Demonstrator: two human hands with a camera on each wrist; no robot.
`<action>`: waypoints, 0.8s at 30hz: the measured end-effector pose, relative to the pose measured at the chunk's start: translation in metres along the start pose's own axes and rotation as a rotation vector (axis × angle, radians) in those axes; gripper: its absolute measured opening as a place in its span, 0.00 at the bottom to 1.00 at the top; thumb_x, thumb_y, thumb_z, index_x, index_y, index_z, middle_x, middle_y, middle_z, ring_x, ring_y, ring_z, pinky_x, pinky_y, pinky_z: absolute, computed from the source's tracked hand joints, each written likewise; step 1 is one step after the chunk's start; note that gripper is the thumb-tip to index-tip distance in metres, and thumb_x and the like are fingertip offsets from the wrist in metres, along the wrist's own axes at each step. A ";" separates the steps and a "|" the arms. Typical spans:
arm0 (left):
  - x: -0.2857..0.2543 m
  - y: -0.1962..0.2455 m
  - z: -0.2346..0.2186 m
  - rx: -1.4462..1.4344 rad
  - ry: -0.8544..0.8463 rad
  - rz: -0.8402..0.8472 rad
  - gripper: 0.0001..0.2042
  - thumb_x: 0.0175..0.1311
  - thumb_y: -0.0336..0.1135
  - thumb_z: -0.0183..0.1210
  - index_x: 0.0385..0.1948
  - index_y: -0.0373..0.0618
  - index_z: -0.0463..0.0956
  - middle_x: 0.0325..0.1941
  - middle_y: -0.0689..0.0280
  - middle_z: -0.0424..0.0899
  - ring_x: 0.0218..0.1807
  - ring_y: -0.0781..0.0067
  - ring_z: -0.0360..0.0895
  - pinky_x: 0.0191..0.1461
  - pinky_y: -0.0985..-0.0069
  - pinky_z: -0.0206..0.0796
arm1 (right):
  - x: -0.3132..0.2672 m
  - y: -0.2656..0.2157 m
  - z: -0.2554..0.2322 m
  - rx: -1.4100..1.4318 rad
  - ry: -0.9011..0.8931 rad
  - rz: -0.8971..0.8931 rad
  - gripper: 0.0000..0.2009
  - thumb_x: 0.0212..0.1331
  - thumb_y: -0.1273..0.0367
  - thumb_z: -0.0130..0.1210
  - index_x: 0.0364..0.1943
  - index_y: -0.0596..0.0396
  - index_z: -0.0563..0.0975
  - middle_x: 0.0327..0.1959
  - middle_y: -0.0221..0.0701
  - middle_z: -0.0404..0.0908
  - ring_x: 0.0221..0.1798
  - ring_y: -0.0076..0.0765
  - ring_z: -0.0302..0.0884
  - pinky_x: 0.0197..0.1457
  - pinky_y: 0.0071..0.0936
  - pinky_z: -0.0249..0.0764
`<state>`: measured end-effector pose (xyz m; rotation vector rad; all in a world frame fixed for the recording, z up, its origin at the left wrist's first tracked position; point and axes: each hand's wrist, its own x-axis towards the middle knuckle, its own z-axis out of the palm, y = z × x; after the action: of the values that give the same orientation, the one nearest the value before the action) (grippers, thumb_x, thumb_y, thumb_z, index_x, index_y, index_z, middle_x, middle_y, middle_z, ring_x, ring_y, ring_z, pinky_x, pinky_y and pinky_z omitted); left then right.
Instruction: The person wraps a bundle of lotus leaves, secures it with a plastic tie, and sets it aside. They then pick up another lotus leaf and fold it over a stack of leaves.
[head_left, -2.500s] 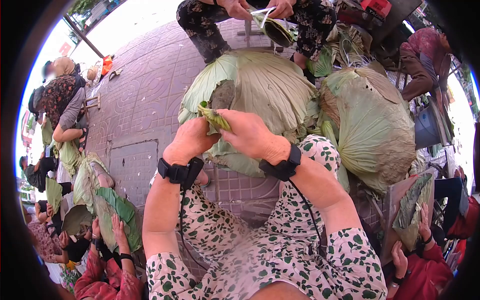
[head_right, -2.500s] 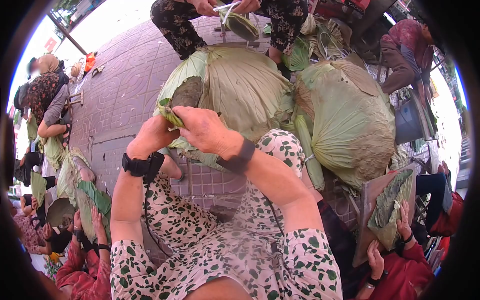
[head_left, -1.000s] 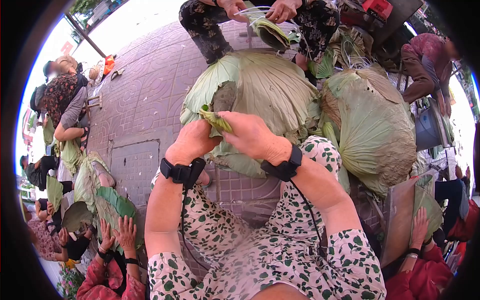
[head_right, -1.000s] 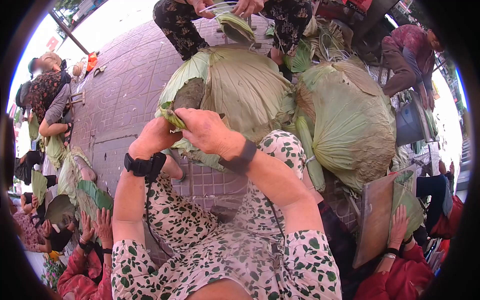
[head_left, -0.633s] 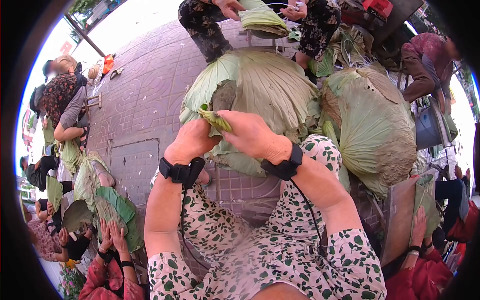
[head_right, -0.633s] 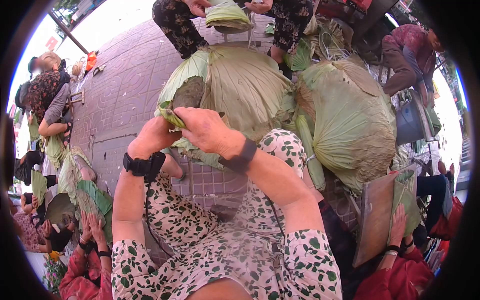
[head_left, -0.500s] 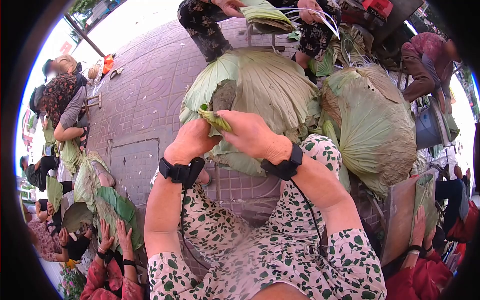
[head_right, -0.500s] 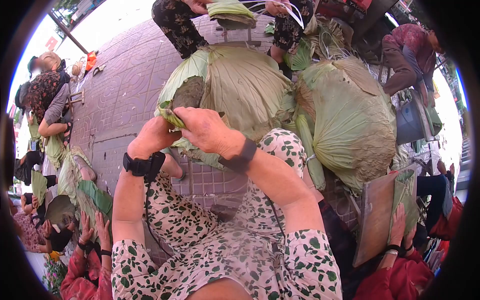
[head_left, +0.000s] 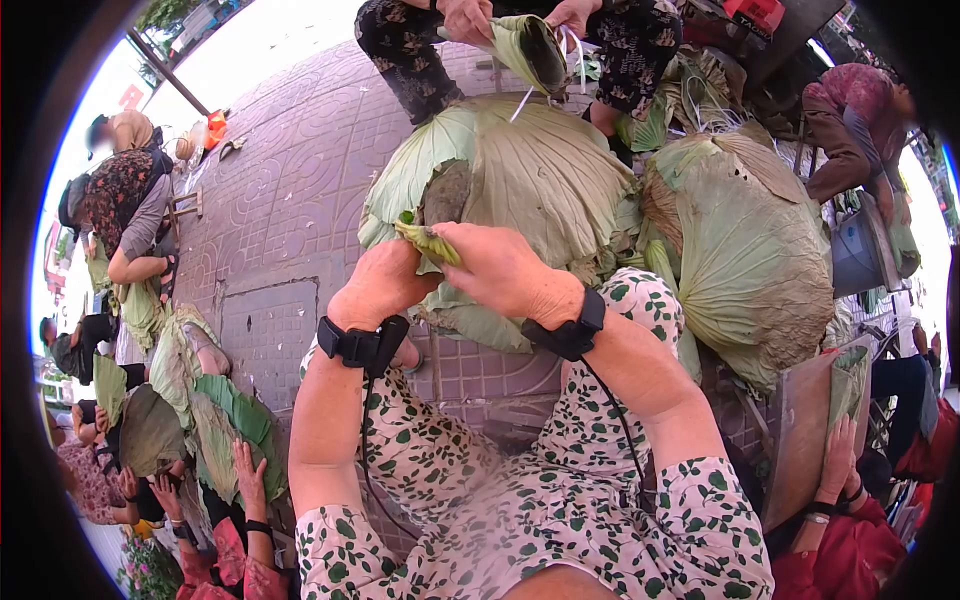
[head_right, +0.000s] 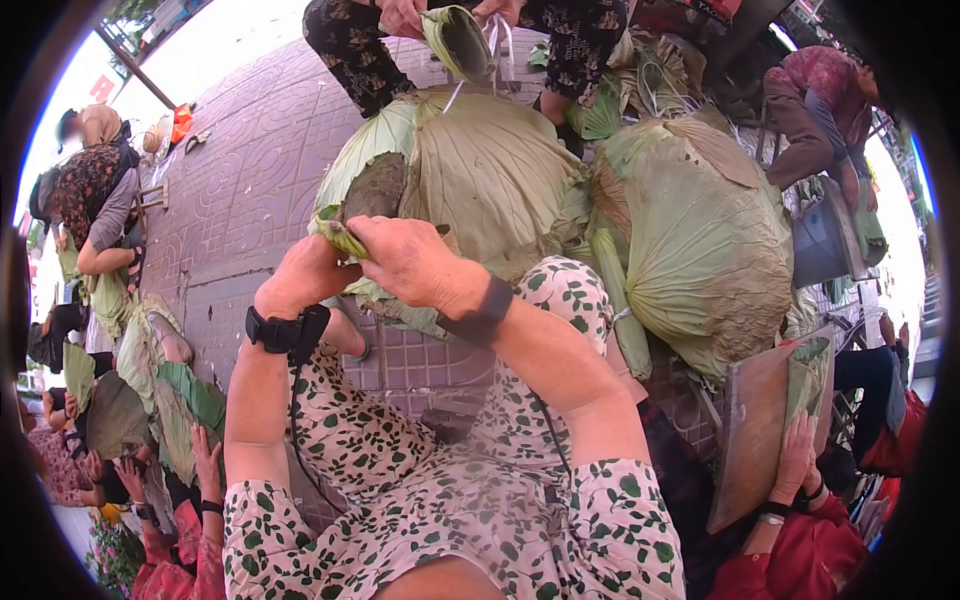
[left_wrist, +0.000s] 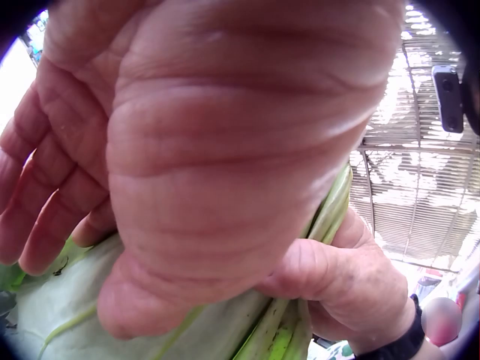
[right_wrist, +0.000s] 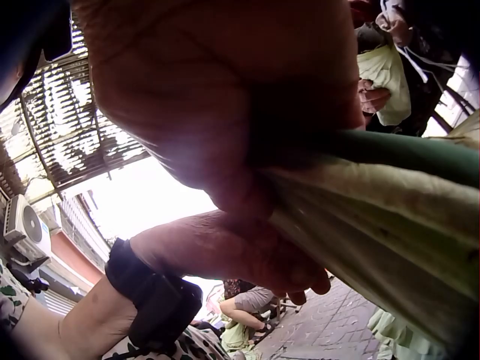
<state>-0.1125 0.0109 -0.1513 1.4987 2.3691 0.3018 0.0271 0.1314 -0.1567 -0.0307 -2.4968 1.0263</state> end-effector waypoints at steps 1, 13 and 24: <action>0.000 0.000 0.000 -0.001 0.005 0.007 0.16 0.45 0.41 0.61 0.29 0.36 0.75 0.29 0.51 0.78 0.36 0.51 0.75 0.39 0.62 0.67 | 0.000 -0.001 -0.001 -0.002 -0.008 0.007 0.17 0.48 0.71 0.53 0.45 0.56 0.67 0.36 0.42 0.74 0.41 0.52 0.71 0.42 0.40 0.69; 0.000 0.000 0.000 -0.003 -0.001 0.028 0.16 0.45 0.41 0.61 0.32 0.38 0.75 0.31 0.52 0.78 0.38 0.52 0.75 0.40 0.62 0.67 | 0.000 -0.003 -0.002 -0.017 -0.033 0.015 0.18 0.49 0.71 0.54 0.46 0.58 0.68 0.36 0.44 0.74 0.40 0.52 0.72 0.42 0.39 0.69; -0.003 0.003 -0.002 -0.043 -0.008 0.051 0.15 0.45 0.39 0.60 0.33 0.40 0.76 0.33 0.52 0.79 0.39 0.52 0.75 0.41 0.63 0.67 | 0.000 -0.006 0.005 -0.050 -0.048 0.045 0.17 0.50 0.68 0.55 0.45 0.55 0.68 0.36 0.42 0.75 0.39 0.51 0.72 0.40 0.39 0.69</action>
<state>-0.1098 0.0097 -0.1477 1.5388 2.3062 0.3559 0.0263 0.1237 -0.1560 -0.0783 -2.5753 0.9936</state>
